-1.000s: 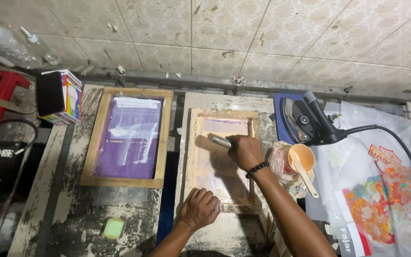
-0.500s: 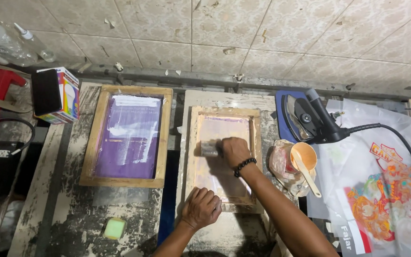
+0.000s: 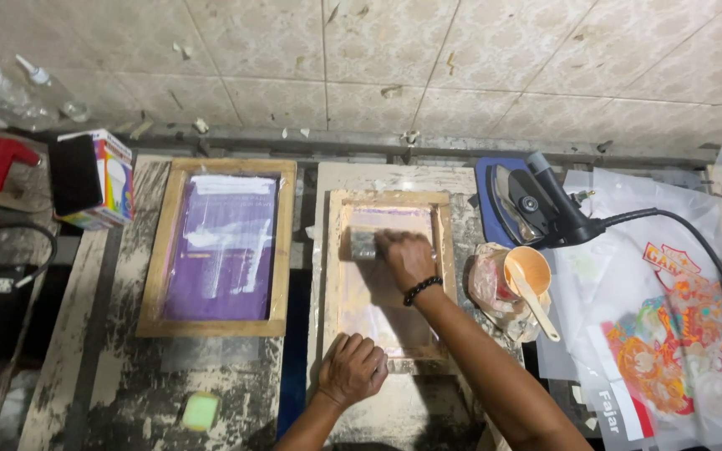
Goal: The person uses a squeegee to spread orange ink across a screen-printing frame. They repeatedly pull the squeegee across the mesh, pause to scrape excess ink from the blade, and continue spreading the ink evenly over the frame.
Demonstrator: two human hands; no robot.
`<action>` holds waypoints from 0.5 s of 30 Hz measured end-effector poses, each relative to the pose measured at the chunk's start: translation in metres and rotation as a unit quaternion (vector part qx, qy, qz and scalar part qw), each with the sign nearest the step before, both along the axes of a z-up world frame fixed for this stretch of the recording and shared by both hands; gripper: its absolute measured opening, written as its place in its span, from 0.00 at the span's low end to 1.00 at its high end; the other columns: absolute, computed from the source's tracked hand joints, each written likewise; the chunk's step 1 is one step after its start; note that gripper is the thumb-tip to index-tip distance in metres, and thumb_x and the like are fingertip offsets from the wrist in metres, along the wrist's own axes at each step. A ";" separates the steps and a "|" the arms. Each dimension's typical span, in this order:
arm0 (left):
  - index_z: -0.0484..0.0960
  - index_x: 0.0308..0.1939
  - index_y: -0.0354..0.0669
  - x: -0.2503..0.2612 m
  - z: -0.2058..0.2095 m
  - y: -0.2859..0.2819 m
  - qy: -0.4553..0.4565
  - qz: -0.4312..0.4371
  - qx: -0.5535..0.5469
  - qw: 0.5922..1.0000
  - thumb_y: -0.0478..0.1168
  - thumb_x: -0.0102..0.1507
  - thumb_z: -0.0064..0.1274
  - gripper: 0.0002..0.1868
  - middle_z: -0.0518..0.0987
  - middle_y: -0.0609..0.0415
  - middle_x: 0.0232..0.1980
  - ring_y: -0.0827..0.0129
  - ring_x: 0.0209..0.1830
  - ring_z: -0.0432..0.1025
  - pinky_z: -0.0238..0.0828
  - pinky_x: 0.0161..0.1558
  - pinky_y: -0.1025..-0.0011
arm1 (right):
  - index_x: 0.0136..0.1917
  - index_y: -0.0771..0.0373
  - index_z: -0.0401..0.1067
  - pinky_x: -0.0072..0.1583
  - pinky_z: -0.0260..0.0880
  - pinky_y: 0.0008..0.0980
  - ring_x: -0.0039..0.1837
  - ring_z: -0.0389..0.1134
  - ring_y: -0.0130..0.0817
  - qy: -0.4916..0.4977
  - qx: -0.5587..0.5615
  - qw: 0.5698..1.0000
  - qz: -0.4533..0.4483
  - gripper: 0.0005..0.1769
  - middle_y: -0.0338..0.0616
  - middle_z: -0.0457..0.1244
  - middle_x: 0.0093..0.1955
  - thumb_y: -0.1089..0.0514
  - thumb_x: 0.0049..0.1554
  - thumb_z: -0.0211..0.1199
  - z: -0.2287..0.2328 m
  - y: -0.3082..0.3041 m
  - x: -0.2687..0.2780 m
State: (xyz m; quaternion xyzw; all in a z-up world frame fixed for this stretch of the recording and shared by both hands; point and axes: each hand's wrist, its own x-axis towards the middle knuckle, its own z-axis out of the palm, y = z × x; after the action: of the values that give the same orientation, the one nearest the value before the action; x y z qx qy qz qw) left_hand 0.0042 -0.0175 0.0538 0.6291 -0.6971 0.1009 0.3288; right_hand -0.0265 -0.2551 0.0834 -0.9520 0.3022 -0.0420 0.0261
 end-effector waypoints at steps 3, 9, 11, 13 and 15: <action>0.71 0.28 0.44 0.001 -0.001 -0.002 0.007 -0.005 0.002 1.000 0.38 0.64 0.52 0.10 0.67 0.52 0.28 0.61 0.29 0.60 0.54 0.32 0.63 | 0.72 0.61 0.66 0.64 0.72 0.50 0.65 0.69 0.50 -0.013 -0.007 0.999 0.034 0.32 0.53 0.67 0.66 0.64 0.54 0.69 -0.055 0.029 -0.030; 0.73 0.29 0.44 0.003 0.004 -0.003 -0.011 -0.009 -0.009 1.000 0.37 0.62 0.53 0.08 0.67 0.55 0.28 0.64 0.29 0.59 0.56 0.33 0.64 | 0.55 0.48 0.80 0.28 0.64 0.26 0.25 0.61 0.29 -0.070 -0.015 0.995 0.066 0.11 0.37 0.70 0.30 0.57 0.67 0.58 0.008 0.045 -0.050; 0.73 0.30 0.44 0.006 -0.006 -0.007 -0.017 -0.013 -0.004 1.000 0.38 0.62 0.55 0.07 0.68 0.55 0.29 0.64 0.30 0.60 0.56 0.33 0.64 | 0.55 0.48 0.80 0.28 0.65 0.27 0.26 0.62 0.31 -0.051 0.005 0.998 0.034 0.12 0.37 0.67 0.29 0.60 0.67 0.57 0.023 0.015 -0.029; 0.74 0.31 0.45 -0.001 -0.009 0.003 -0.023 -0.013 0.010 1.000 0.39 0.61 0.56 0.07 0.69 0.55 0.30 0.64 0.31 0.60 0.56 0.34 0.65 | 0.56 0.48 0.80 0.29 0.66 0.29 0.27 0.63 0.32 -0.032 0.033 0.999 0.006 0.13 0.37 0.65 0.28 0.62 0.67 0.57 0.015 -0.009 -0.012; 0.75 0.31 0.44 0.001 -0.005 -0.001 -0.009 -0.007 0.004 1.000 0.39 0.62 0.55 0.07 0.70 0.53 0.30 0.63 0.30 0.61 0.56 0.33 0.64 | 0.45 0.52 0.77 0.29 0.64 0.22 0.27 0.59 0.25 0.089 0.035 0.995 -0.037 0.09 0.32 0.60 0.26 0.56 0.68 0.58 -0.007 -0.051 0.014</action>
State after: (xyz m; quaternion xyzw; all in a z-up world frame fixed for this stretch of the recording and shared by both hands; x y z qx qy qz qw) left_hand 0.0052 -0.0188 0.0487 0.6245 -0.7050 0.1012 0.3205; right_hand -0.0127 -0.3065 0.0768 -0.9385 0.3399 0.0525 0.0309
